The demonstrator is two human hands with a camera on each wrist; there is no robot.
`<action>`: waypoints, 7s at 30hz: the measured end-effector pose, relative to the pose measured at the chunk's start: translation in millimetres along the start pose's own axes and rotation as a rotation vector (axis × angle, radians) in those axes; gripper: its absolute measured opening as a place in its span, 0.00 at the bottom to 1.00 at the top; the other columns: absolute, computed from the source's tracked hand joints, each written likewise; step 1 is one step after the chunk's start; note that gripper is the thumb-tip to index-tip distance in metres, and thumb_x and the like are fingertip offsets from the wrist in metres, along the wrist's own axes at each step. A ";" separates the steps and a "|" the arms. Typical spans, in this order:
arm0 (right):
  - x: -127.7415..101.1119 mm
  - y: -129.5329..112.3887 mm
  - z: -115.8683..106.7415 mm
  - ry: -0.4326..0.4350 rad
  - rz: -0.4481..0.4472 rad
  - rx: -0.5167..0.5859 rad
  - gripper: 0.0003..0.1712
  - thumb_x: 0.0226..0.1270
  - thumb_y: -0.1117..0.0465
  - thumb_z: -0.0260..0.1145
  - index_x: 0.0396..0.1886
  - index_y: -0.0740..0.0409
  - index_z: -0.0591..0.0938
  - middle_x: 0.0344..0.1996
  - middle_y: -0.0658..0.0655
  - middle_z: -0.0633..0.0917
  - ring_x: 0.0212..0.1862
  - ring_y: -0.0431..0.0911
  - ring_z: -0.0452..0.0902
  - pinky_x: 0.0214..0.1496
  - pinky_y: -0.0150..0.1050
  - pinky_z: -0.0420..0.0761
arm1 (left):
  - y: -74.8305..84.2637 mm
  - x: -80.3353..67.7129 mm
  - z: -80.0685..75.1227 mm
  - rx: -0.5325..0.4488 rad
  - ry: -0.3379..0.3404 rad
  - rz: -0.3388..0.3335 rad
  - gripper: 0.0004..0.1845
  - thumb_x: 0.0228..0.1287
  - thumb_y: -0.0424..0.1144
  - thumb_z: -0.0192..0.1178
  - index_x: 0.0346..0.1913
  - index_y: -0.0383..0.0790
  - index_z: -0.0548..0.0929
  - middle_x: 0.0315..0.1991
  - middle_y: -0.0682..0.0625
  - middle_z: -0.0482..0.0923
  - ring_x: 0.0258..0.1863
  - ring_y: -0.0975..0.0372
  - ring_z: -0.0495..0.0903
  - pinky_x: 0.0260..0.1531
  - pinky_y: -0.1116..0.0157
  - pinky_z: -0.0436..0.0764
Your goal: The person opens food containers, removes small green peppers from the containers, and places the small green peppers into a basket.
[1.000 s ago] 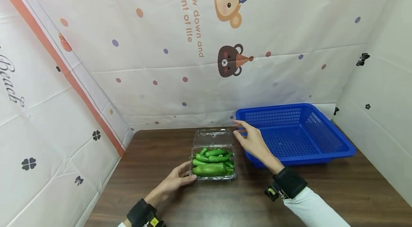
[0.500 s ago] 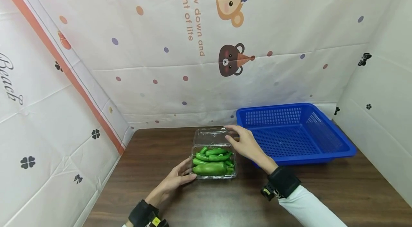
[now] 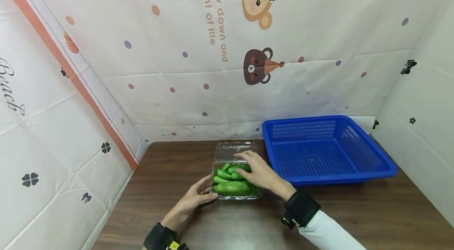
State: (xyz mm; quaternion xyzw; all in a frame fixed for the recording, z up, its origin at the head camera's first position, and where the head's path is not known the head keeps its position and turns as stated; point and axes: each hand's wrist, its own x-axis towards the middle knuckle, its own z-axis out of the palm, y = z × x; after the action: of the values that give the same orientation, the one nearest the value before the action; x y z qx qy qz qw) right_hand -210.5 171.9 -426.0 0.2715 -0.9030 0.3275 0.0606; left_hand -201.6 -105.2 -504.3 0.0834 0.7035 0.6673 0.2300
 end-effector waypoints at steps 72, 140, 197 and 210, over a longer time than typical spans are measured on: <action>31.5 1.3 9.4 -0.258 0.047 -0.202 0.27 0.65 0.62 0.74 0.64 0.56 0.80 0.55 0.60 0.84 0.54 0.55 0.82 0.49 0.50 0.86 | -4.8 3.1 -0.2 -0.067 -0.022 -0.018 0.43 0.69 0.39 0.66 0.80 0.34 0.57 0.78 0.33 0.58 0.74 0.44 0.67 0.62 0.61 0.82; 2.0 65.8 -88.4 0.219 0.367 -0.165 0.35 0.69 0.59 0.71 0.68 0.73 0.71 0.52 0.78 0.81 0.44 0.64 0.83 0.37 0.52 0.85 | -13.3 -10.4 -3.7 -0.051 -0.014 -0.047 0.44 0.69 0.41 0.67 0.80 0.34 0.56 0.79 0.31 0.54 0.77 0.38 0.59 0.67 0.54 0.80; -0.1 102.3 -66.6 -0.398 0.552 -0.128 0.28 0.74 0.59 0.61 0.62 0.78 0.73 0.55 0.79 0.78 0.36 0.51 0.77 0.32 0.39 0.78 | -0.5 6.6 -7.1 -0.059 -0.024 -0.028 0.42 0.70 0.41 0.66 0.81 0.40 0.57 0.80 0.36 0.56 0.77 0.42 0.61 0.69 0.55 0.78; -9.9 83.0 -93.4 -0.250 0.488 -0.183 0.26 0.75 0.61 0.61 0.62 0.78 0.74 0.49 0.77 0.83 0.40 0.61 0.84 0.35 0.49 0.85 | -4.7 3.7 -5.8 -0.050 -0.021 -0.015 0.43 0.70 0.42 0.67 0.81 0.38 0.56 0.79 0.34 0.56 0.77 0.41 0.61 0.69 0.54 0.78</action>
State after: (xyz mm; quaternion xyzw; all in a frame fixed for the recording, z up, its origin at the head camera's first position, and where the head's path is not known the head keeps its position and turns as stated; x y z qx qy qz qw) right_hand -252.5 287.7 -402.6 0.0778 -0.9678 0.2135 -0.1078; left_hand -206.5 -109.4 -509.7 0.0794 0.6847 0.6821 0.2442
